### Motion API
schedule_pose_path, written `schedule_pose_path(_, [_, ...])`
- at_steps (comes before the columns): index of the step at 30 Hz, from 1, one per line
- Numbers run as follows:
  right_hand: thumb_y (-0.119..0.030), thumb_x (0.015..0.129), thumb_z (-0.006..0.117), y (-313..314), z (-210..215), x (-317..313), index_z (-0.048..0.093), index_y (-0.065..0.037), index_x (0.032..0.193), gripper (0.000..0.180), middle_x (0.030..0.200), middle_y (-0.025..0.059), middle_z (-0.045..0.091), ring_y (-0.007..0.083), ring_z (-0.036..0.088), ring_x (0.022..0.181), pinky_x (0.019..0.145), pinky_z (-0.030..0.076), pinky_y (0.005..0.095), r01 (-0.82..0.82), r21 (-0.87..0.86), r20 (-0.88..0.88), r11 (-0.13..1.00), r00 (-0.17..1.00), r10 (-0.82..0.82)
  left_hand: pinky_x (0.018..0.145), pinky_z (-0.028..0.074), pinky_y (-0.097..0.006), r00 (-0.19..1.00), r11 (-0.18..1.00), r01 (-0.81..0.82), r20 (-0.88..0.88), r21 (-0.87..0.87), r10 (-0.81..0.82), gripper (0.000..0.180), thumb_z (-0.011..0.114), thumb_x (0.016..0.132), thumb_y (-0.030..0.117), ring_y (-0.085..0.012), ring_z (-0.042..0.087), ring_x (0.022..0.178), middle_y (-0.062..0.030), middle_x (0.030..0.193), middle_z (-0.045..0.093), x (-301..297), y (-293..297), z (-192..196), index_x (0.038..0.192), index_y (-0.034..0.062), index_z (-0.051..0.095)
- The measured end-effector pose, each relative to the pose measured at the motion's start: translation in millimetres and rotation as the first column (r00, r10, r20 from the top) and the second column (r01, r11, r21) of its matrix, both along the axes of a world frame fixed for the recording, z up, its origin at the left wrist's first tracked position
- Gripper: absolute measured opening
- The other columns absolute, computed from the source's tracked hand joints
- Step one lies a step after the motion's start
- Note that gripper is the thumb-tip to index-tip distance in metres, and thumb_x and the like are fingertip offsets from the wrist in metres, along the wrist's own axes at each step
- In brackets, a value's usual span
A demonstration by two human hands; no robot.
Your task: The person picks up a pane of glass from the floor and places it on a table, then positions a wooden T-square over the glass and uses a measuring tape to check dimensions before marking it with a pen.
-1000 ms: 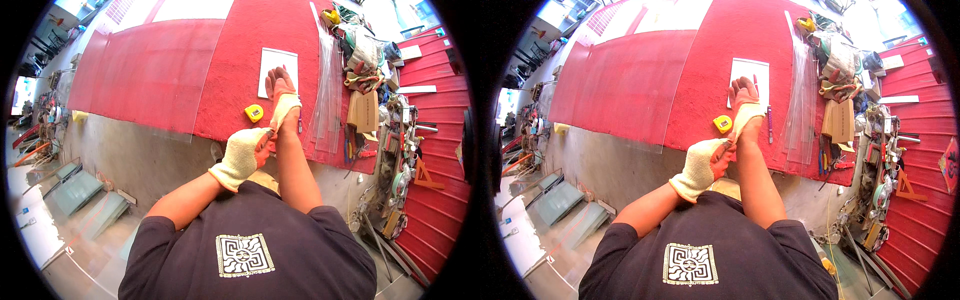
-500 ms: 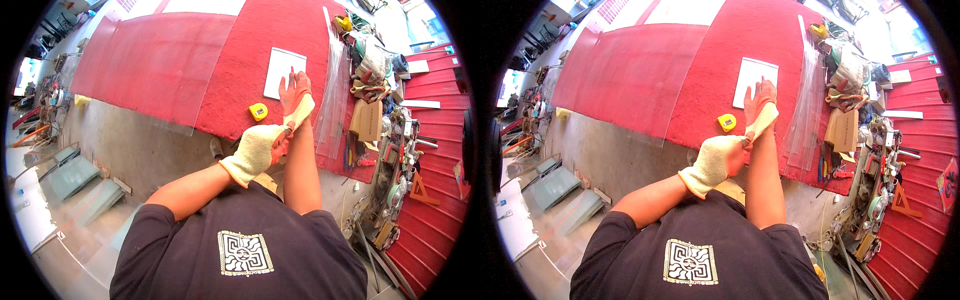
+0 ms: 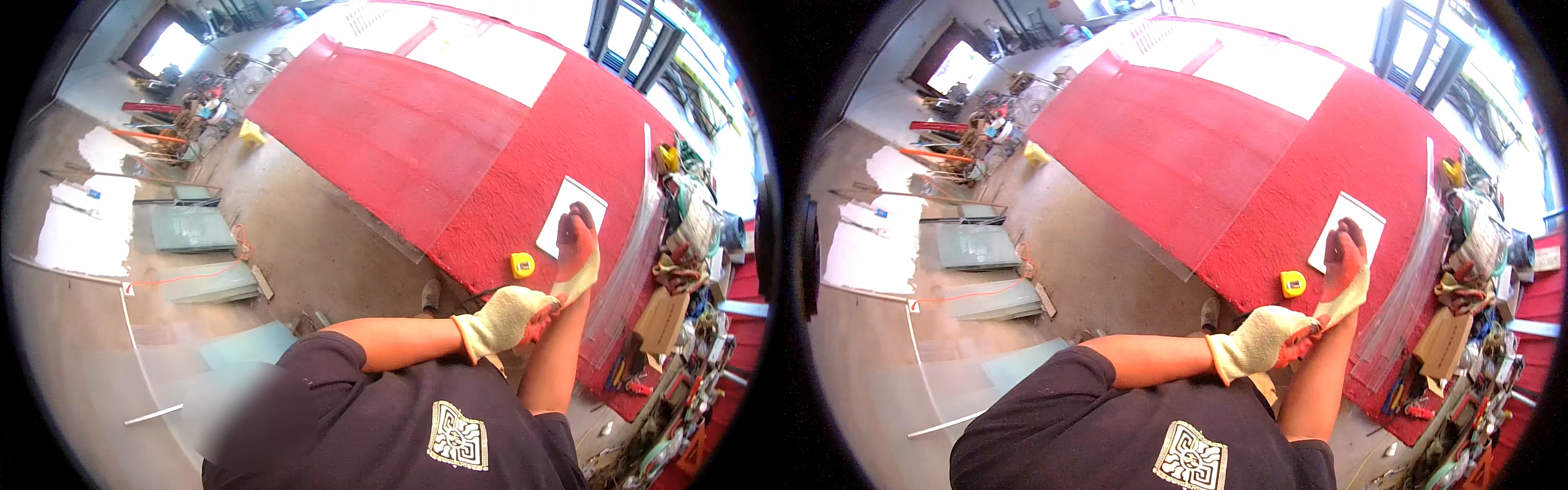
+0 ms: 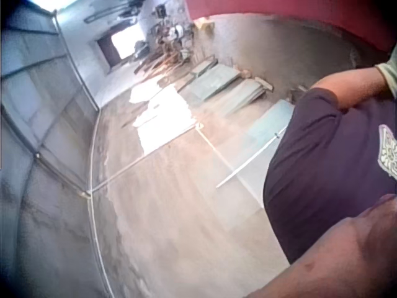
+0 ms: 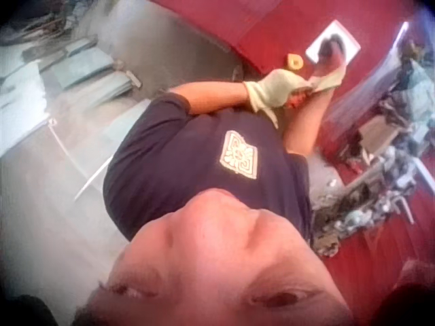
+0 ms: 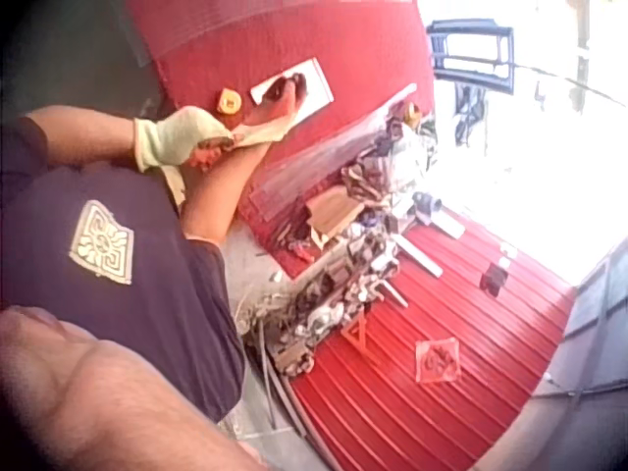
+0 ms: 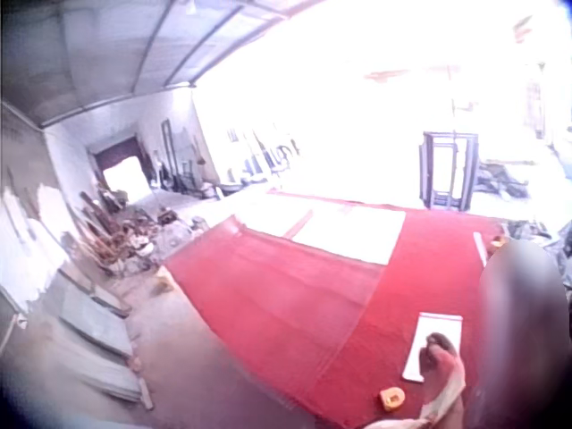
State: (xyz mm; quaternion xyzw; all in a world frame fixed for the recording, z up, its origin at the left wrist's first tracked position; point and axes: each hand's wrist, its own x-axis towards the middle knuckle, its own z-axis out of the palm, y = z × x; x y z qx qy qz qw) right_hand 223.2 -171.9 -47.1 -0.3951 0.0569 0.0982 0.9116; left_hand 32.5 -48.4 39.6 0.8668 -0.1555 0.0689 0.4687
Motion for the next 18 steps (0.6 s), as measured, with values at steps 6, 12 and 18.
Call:
schedule_pose_path(6, [-0.050, 0.118, 0.055, 11, 24, -6, 0.067, -0.005, 0.149, 0.056, 0.149, 0.0144, 0.071, 0.0273, 0.071, 0.131, 0.113, 0.058, 0.0434, -0.140, 0.135, 0.021, 0.981, 0.990, 0.139, 0.080, 0.061, -0.044, 0.998, 0.998, 0.015, -0.052, -0.058, -0.018, 0.043, 0.078, 0.098, 0.015, -0.0375, 0.078, 0.095, -0.0153, 0.109, 0.079, 1, -2, -2, 0.141, 0.0100, 0.072])
schedule_pose_path(12, [-0.013, 0.117, 0.059, 18, 21, 6, 0.063, -0.003, 0.152, 0.037, 0.140, 0.0149, 0.072, 0.0262, 0.066, 0.137, 0.116, 0.056, 0.0399, -0.089, 0.239, 0.110, 0.967, 0.992, 0.064, 0.082, 0.061, -0.043, 0.999, 0.997, -0.048, -0.018, -0.057, 0.047, 0.041, 0.078, 0.100, 0.015, -0.0378, 0.078, 0.096, -0.0165, 0.108, 0.079, -9, 1, 5, 0.140, 0.0088, 0.073])
schedule_pose_path(18, [-0.050, 0.116, 0.060, 10, 47, -5, 0.061, -0.007, 0.160, 0.061, 0.134, 0.0112, 0.079, 0.0268, 0.076, 0.121, 0.116, 0.057, 0.0458, -0.279, 0.209, 0.301, 0.937, 0.930, 0.210, 0.080, 0.060, -0.047, 0.997, 0.995, -0.044, 0.056, -0.093, 0.049, 0.030, 0.078, 0.101, 0.018, -0.0414, 0.077, 0.094, -0.0215, 0.103, 0.077, -11, 13, 10, 0.130, 0.0103, 0.077])
